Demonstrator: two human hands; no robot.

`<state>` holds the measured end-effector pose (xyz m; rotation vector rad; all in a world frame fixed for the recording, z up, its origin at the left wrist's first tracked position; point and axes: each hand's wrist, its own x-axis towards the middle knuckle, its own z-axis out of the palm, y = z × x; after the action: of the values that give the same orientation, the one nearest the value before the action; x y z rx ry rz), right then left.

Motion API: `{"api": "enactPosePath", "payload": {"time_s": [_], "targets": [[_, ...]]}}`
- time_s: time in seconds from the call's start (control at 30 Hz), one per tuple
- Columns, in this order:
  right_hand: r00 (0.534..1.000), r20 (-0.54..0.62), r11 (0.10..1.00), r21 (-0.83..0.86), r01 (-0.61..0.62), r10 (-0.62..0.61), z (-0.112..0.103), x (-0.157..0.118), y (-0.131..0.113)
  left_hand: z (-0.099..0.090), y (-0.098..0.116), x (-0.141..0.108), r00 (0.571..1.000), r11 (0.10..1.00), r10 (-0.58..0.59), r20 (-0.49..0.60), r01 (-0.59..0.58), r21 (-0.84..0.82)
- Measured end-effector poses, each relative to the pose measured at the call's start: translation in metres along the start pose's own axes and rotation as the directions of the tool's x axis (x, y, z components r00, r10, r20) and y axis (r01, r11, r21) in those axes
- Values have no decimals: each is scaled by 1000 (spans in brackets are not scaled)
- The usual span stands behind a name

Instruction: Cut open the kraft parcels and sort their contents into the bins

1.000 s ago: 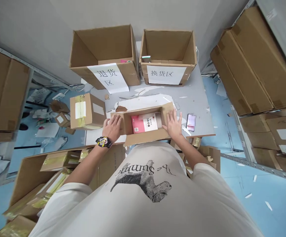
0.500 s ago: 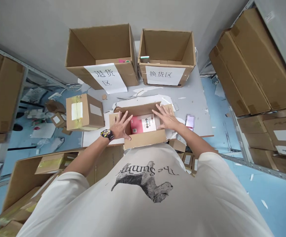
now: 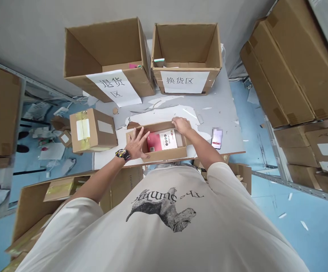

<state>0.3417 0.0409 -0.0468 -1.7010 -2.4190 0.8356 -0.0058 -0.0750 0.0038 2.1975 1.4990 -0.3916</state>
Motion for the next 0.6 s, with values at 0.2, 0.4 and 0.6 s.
{"api": "enactPosePath", "payload": {"time_s": [0.2, 0.4, 0.6], "targets": [[999, -38, 1000, -4, -4, 4, 2, -1, 1, 7, 7, 2, 999, 1000, -17, -48, 18, 21], [990, -126, 996, -68, 50, -59, -4, -11, -9, 20, 3, 1, 991, 1000, 3, -131, -3, -2], [938, -102, 923, -241, 300, -331, 5, -50, -34, 36, -5, -3, 975, 994, 20, -219, -42, -96]]}}
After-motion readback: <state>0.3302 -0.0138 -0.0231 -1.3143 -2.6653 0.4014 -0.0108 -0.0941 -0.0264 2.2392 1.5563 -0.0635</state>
